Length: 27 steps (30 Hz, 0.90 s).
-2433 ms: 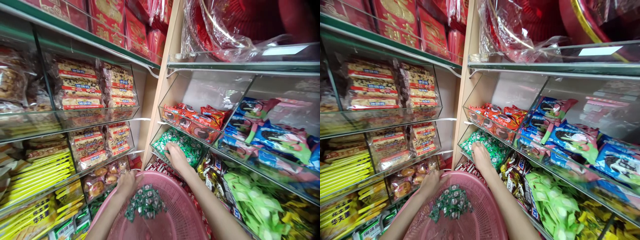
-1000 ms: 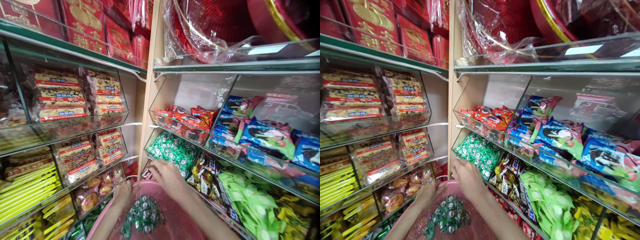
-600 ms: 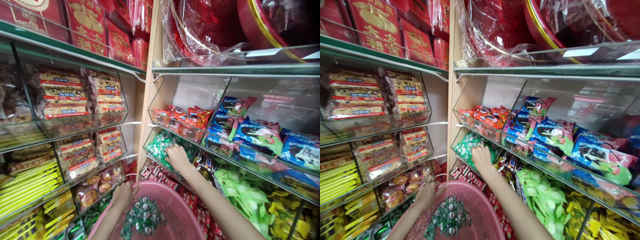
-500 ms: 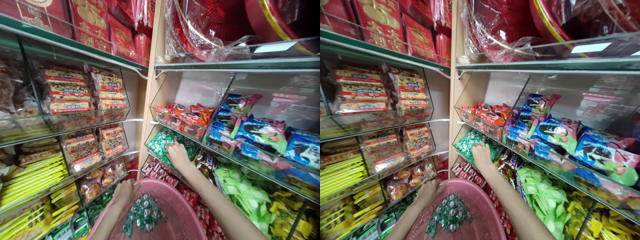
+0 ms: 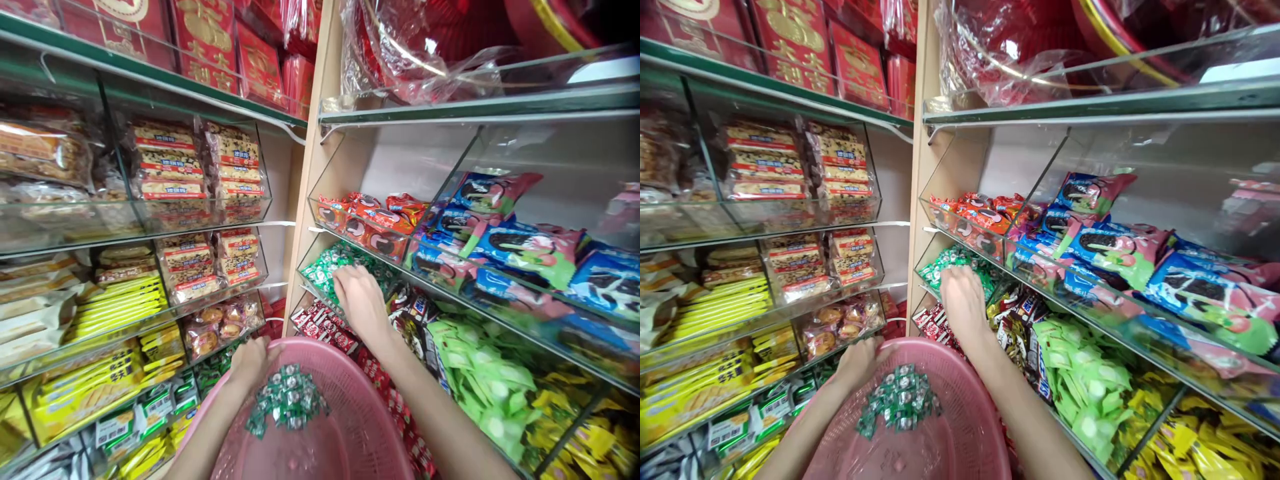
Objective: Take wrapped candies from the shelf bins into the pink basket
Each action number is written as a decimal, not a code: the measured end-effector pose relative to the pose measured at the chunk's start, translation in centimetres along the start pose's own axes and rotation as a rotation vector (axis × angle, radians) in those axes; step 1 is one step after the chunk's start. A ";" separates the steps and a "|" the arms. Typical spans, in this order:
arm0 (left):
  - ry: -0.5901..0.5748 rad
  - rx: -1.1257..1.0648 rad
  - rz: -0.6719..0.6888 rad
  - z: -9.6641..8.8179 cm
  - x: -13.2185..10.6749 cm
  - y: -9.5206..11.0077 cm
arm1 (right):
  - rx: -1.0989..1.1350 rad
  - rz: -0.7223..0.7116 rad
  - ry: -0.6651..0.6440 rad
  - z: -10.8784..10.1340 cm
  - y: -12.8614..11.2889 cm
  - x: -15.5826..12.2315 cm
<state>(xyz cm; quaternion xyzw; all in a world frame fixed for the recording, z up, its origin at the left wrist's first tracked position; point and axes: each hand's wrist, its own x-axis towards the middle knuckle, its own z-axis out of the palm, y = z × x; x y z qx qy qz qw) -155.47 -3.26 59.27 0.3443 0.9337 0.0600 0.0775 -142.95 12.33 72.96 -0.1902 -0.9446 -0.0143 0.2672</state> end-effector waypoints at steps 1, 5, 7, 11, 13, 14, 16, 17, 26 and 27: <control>0.011 -0.003 0.000 -0.2 0.2 0.0 | 0.122 -0.033 0.006 0.6 -0.7 -0.9; 0.052 -0.020 0.023 0.0 0.7 -0.2 | 0.607 -0.129 -0.142 6.4 -3.3 -4.9; 0.059 -0.026 0.026 0.5 0.8 -0.6 | 0.764 -0.132 -0.221 10.2 -4.1 -6.6; 0.039 -0.012 0.007 1.5 1.0 -1.5 | 0.935 -0.040 -0.305 15.8 -4.5 -9.0; 0.029 -0.007 0.009 1.9 1.2 -1.9 | 0.959 -0.012 -0.328 17.1 -4.2 -9.8; 0.025 -0.009 0.016 2.0 1.4 -2.0 | 0.958 0.001 -0.337 17.5 -3.9 -10.0; 0.018 -0.017 0.042 2.3 1.7 -2.2 | 0.929 0.039 -0.348 17.9 -3.3 -10.3; 0.013 -0.020 0.056 2.4 1.9 -2.3 | 0.905 0.059 -0.355 18.1 -3.0 -10.4; -0.010 -0.029 0.097 3.2 2.4 -2.4 | 0.723 0.127 -0.368 19.5 -1.2 -11.5; -0.009 -0.030 0.098 3.3 2.2 -2.3 | 0.699 0.127 -0.369 19.4 -1.1 -11.8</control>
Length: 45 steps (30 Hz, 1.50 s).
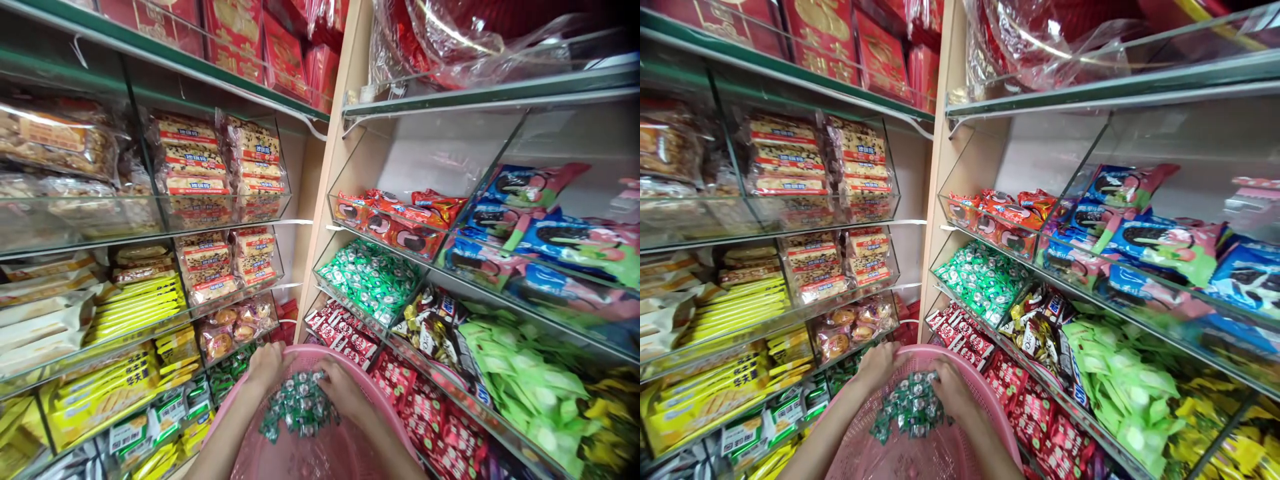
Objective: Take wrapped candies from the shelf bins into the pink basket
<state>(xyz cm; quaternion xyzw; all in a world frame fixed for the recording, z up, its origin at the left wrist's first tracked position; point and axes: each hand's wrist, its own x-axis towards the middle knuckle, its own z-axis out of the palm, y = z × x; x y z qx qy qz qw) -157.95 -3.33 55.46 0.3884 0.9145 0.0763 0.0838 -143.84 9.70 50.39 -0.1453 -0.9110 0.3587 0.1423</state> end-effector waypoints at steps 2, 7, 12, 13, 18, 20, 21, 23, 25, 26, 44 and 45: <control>-0.004 0.004 -0.004 0.1 -0.5 0.4 | -0.055 0.007 -0.014 -0.3 0.0 -0.7; -0.009 0.016 -0.028 0.0 -2.3 1.9 | -0.181 0.055 -0.048 -1.3 -0.4 -2.7; -0.029 0.055 -0.079 0.5 -4.9 3.2 | -0.120 0.058 -0.084 -1.5 -0.3 -4.5; -0.036 0.059 -0.097 0.8 -5.5 3.3 | -0.093 0.058 -0.096 -1.4 -0.4 -4.9; -0.043 0.049 -0.166 1.8 -7.9 3.1 | -0.042 0.036 -0.153 -0.8 -0.9 -6.3; -0.043 0.046 -0.187 1.9 -8.4 2.8 | -0.070 0.007 -0.165 -0.6 -1.1 -6.4; -0.041 0.043 -0.191 1.9 -8.4 2.7 | -0.088 -0.009 -0.165 -0.5 -1.2 -6.3; -0.033 0.037 -0.185 1.6 -8.1 2.4 | -0.128 -0.029 -0.155 -0.4 -1.4 -5.9; -0.025 0.041 -0.172 1.1 -7.4 2.1 | -0.176 -0.023 -0.142 -0.4 -1.5 -5.3; -0.021 0.046 -0.162 0.9 -6.9 2.0 | -0.204 -0.011 -0.138 -0.4 -1.6 -4.9; -0.025 0.036 0.021 0.5 0.2 -0.5 | -0.571 0.220 -0.069 1.4 -3.7 -1.7; -0.020 0.029 0.024 0.3 0.3 -0.6 | -0.583 0.195 -0.042 0.3 -4.9 -1.3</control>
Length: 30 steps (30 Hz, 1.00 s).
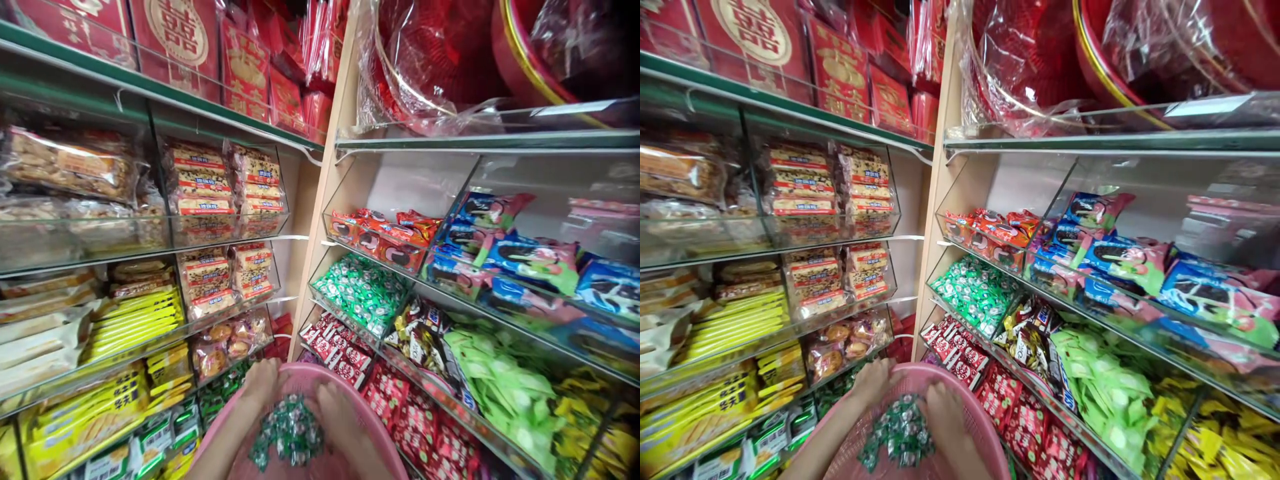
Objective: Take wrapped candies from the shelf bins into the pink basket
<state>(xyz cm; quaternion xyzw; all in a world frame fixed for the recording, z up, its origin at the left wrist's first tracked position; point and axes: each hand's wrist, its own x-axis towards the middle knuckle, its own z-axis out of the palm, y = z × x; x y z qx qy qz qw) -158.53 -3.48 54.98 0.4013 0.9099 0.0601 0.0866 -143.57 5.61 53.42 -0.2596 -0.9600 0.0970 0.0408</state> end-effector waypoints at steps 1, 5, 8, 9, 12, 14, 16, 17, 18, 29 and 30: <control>0.004 -0.013 0.002 -0.2 0.0 -0.1 | -0.008 -0.022 0.047 -2.0 -0.5 0.2; 0.019 -0.061 -0.032 -0.9 -0.2 -0.8 | -0.023 -0.164 0.247 -12.1 -1.5 2.1; 0.009 -0.084 -0.061 -0.7 -0.4 -1.0 | -0.106 -0.170 0.328 -18.2 -0.5 4.3; 0.006 -0.092 -0.062 -0.6 -0.4 -1.0 | -0.159 -0.151 0.310 -19.4 0.0 5.1; 0.014 -0.105 -0.063 -0.4 -0.6 -1.0 | -0.329 -0.075 0.176 -21.0 1.7 7.3; 0.025 -0.104 -0.066 -0.4 -0.6 -1.0 | -0.391 -0.037 0.110 -20.9 2.4 8.4; 0.038 -0.092 -0.064 -0.4 -0.7 -1.3 | -0.411 -0.014 0.087 -20.5 2.8 9.1; 0.044 -0.088 -0.064 -0.4 -0.6 -1.5 | -0.414 -0.009 0.086 -20.3 2.9 9.3; 0.049 -0.087 -0.066 -0.4 -0.6 -1.8 | -0.421 -0.006 0.087 -20.1 3.0 9.5; 0.051 -0.076 -0.060 -1.3 0.0 -1.6 | -0.473 0.023 0.225 -20.1 2.4 8.7; 0.046 -0.076 -0.060 -1.4 0.1 -1.5 | -0.454 0.012 0.256 -20.3 2.1 8.2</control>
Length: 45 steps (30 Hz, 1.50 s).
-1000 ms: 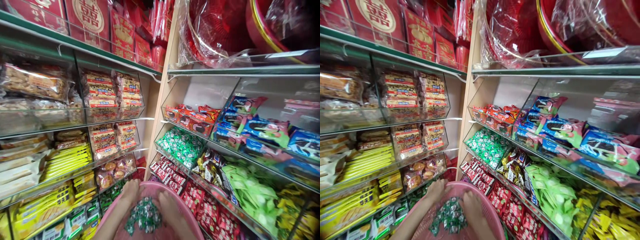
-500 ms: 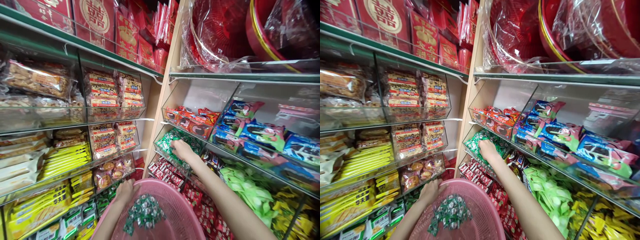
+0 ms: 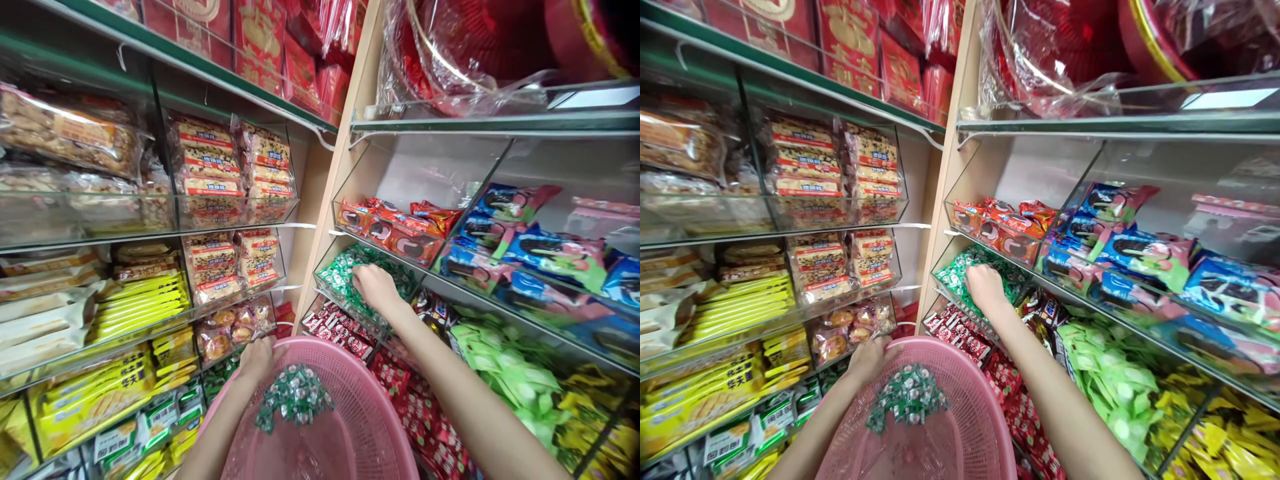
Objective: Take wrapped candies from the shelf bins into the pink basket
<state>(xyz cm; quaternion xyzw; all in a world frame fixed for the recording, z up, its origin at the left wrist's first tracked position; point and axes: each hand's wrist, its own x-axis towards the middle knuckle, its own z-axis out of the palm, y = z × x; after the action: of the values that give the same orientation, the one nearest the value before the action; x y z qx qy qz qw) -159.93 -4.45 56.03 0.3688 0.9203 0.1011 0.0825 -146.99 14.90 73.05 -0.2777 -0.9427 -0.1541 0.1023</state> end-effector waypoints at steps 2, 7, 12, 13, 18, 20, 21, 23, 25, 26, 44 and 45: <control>-0.006 -0.003 0.000 0.0 0.2 0.2 | 0.091 -0.039 0.081 -0.4 -0.8 -1.3; 0.003 -0.005 0.012 0.2 0.7 0.2 | 0.393 -0.297 0.034 3.4 -5.3 -5.7; 0.008 -0.013 0.001 0.5 0.7 0.0 | 0.284 -0.371 -0.206 10.5 -9.4 -7.8; 0.007 -0.013 -0.001 0.6 0.7 0.0 | 0.254 -0.371 -0.214 11.5 -9.8 -7.9; 0.016 -0.002 -0.016 0.7 0.5 -0.3 | 0.188 -0.390 -0.229 14.4 -11.2 -8.5; 0.021 -0.010 -0.026 0.7 0.6 -0.4 | 0.181 -0.394 -0.248 14.6 -11.6 -8.9; 0.020 -0.016 -0.029 0.8 0.6 -0.5 | 0.180 -0.391 -0.258 14.3 -11.7 -9.1; 0.016 -0.023 -0.030 0.8 0.8 -0.6 | 0.190 -0.387 -0.265 12.9 -11.7 -9.0; 0.003 -0.028 -0.029 0.7 1.0 -0.6 | 0.204 -0.391 -0.232 10.2 -11.0 -8.4; -0.006 -0.031 -0.032 0.7 1.1 -0.6 | 0.204 -0.392 -0.201 8.4 -10.4 -7.9; 0.012 -0.032 0.006 0.7 1.6 -0.2 | -0.200 -0.005 -0.271 0.2 3.1 0.2; 0.009 -0.031 0.006 0.7 1.6 -0.3 | -0.199 -0.009 -0.265 0.2 3.0 0.2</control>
<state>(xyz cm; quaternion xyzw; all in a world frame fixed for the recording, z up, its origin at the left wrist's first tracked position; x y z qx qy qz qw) -161.11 -3.43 55.16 0.3697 0.9179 0.1173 0.0839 -145.48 17.47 73.66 -0.3002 -0.9292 -0.2093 -0.0516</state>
